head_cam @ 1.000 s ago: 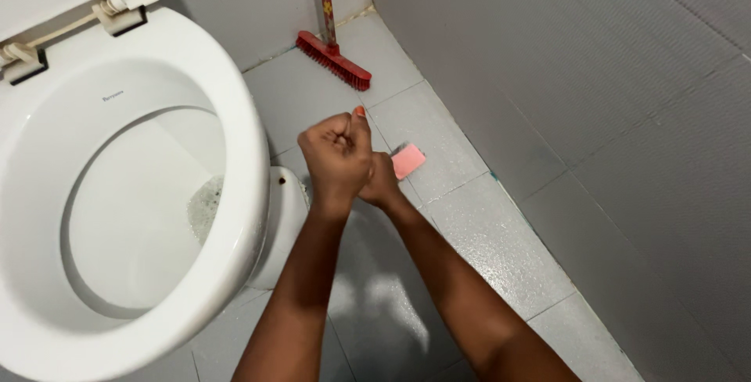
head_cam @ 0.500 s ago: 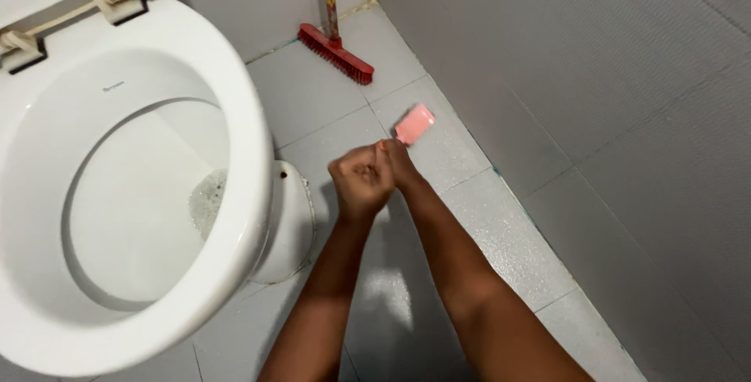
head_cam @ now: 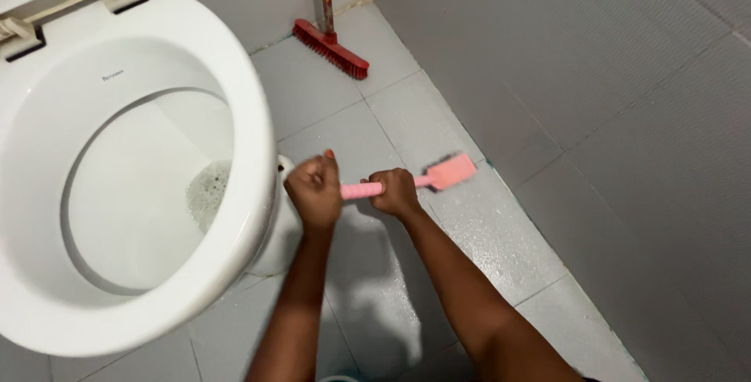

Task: The person uses a pink scrub brush to clean around the base of the toilet and then uses a broom with a patterned handle to scrub the floor tiles and corners.

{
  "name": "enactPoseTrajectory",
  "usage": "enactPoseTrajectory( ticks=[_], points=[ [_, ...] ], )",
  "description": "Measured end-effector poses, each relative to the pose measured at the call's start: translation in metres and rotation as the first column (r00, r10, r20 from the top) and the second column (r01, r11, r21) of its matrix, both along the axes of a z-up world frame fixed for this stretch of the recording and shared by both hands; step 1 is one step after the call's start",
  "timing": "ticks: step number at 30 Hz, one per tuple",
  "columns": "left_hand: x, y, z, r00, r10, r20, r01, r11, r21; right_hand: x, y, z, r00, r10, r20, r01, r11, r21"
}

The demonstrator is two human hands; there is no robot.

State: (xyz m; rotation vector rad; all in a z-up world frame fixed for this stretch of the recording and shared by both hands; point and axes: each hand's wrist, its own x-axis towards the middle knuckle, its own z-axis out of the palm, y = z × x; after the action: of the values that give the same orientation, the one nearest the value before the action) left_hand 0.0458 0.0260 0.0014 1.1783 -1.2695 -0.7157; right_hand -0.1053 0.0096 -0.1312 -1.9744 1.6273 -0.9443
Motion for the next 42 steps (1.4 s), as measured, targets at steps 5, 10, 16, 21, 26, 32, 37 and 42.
enactPoseTrajectory(
  ticks=[5,10,16,21,26,32,37,42],
  points=[
    [-0.021,0.031,0.000,0.999,-0.011,-0.031,0.006,0.989,-0.149,-0.004,-0.021,0.006,0.983,0.141,0.114,-0.137,0.990,-0.042],
    [-0.025,0.040,0.006,0.999,0.052,0.011,-0.049,0.982,-0.181,-0.005,-0.016,0.007,0.979,0.181,0.097,-0.172,0.980,-0.098],
    [-0.017,0.066,0.019,0.997,-0.078,-0.006,0.076,0.981,-0.179,0.004,0.023,0.002,0.960,0.150,0.236,-0.134,0.988,-0.083],
    [-0.011,0.080,0.006,0.994,0.054,0.100,-0.036,0.984,-0.177,0.021,-0.001,-0.013,0.965,0.231,0.126,-0.222,0.972,-0.083],
    [0.011,0.072,-0.022,0.980,0.171,0.106,-0.137,0.953,-0.270,0.048,-0.027,-0.019,0.914,0.386,0.124,-0.374,0.920,-0.115],
    [0.011,0.077,-0.039,0.962,0.191,0.194,-0.138,0.956,-0.258,0.064,-0.040,-0.031,0.926,0.366,-0.094,-0.371,0.927,-0.053],
    [0.016,0.067,-0.036,0.902,0.276,0.332,-0.153,0.923,-0.352,0.081,-0.039,-0.024,0.947,0.319,0.030,-0.316,0.945,-0.082],
    [0.018,0.042,-0.024,0.955,0.187,0.229,-0.124,0.957,-0.264,0.087,-0.027,0.000,0.937,0.259,0.235,-0.257,0.966,-0.039]
  ],
)
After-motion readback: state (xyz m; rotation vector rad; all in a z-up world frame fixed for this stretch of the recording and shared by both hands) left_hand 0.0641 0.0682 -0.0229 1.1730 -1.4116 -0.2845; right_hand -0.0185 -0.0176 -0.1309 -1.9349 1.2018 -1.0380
